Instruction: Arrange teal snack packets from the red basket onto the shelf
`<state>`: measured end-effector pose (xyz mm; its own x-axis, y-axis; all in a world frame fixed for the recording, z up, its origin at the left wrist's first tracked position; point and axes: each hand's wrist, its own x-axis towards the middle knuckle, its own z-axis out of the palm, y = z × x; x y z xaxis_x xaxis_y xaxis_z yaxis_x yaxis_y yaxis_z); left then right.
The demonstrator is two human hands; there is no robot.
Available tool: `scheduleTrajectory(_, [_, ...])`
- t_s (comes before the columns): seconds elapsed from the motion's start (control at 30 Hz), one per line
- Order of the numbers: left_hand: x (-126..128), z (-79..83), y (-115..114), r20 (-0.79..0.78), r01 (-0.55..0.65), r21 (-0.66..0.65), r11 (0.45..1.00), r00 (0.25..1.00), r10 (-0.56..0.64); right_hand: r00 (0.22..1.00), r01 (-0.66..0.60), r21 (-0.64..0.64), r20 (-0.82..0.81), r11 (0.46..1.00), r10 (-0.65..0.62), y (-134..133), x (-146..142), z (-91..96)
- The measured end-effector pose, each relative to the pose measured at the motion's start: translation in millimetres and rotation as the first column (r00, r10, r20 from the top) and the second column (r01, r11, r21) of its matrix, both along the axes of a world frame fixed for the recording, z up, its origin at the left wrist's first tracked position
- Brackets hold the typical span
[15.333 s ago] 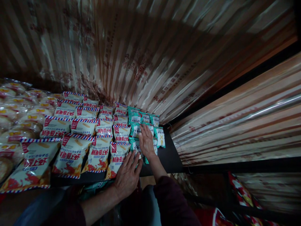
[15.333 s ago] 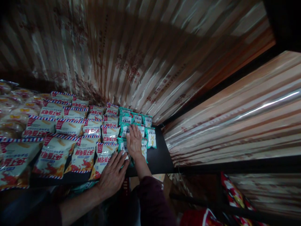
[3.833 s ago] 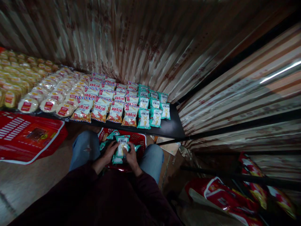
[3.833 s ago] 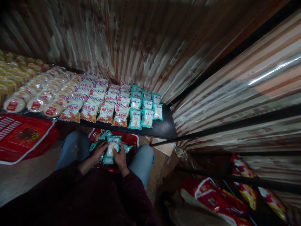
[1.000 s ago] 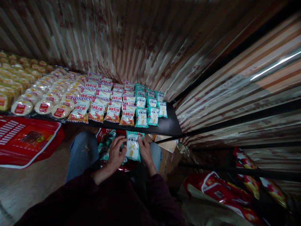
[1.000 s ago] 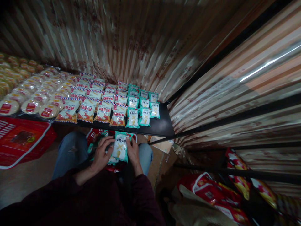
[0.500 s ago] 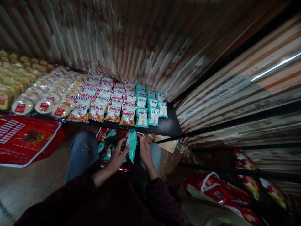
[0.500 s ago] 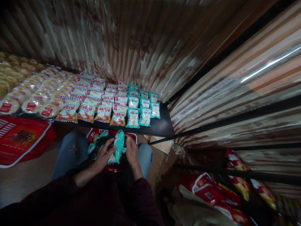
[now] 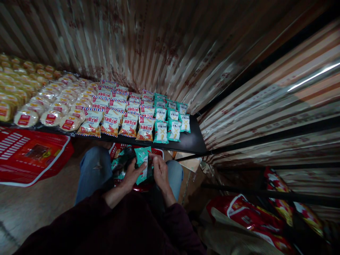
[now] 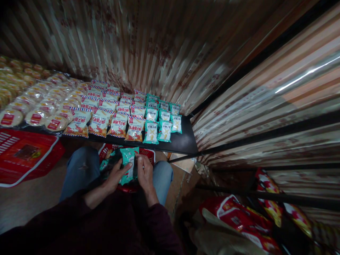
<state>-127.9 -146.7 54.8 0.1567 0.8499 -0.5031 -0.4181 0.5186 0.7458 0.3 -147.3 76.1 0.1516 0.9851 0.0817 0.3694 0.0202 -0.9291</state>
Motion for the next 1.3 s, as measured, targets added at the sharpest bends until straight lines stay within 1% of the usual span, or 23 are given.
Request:
scheduleTrajectory(0.1, [1,-2.6,1,0.012,-0.043,-0.030,0.999,0.999,0.043,1.000,-0.028,-0.011,0.004,1.000,0.028,-1,-3,1.4])
scheduleTrajectory(0.23, [2,-5.1,2,0.027,-0.095,-0.066,0.993,0.995,0.097,0.999,-0.037,-0.039,0.013,0.999,0.037,-1,-6,2.2])
scheduleTrajectory(0.43, [3,-11.4,4,0.057,-0.132,-0.110,0.985,0.989,0.139,1.000,-0.013,-0.022,0.025,1.000,0.014,-2,-2,-7.3])
scheduleTrajectory(0.57, [5,-16.9,4,0.103,-0.145,-0.149,0.978,0.981,0.162,0.999,-0.004,0.009,0.036,1.000,0.004,-3,-1,-10.3])
scheduleTrajectory(0.7, [3,-21.5,4,0.156,-0.142,-0.162,0.977,0.974,0.167,0.999,-0.010,0.046,0.050,0.999,0.007,-4,0,-11.1])
scheduleTrajectory(0.83, [2,-22.7,6,0.199,-0.105,-0.174,0.979,0.970,0.139,0.998,-0.004,0.058,0.064,0.998,0.000,-6,2,-16.1])
scheduleTrajectory(0.93, [1,-22.4,7,0.216,-0.109,-0.188,0.976,0.965,0.149,0.997,0.001,0.048,0.078,0.999,-0.004,-6,3,-19.5])
scheduleTrajectory(1.07, [2,-24.3,8,0.233,-0.128,-0.219,0.967,0.956,0.179,0.989,0.005,0.047,0.149,0.999,-0.012,-5,5,-21.6])
scheduleTrajectory(1.3, [2,-28.8,7,0.229,-0.153,-0.252,0.956,0.950,0.212,0.957,-0.045,0.056,0.288,0.997,0.027,-7,5,-21.3])
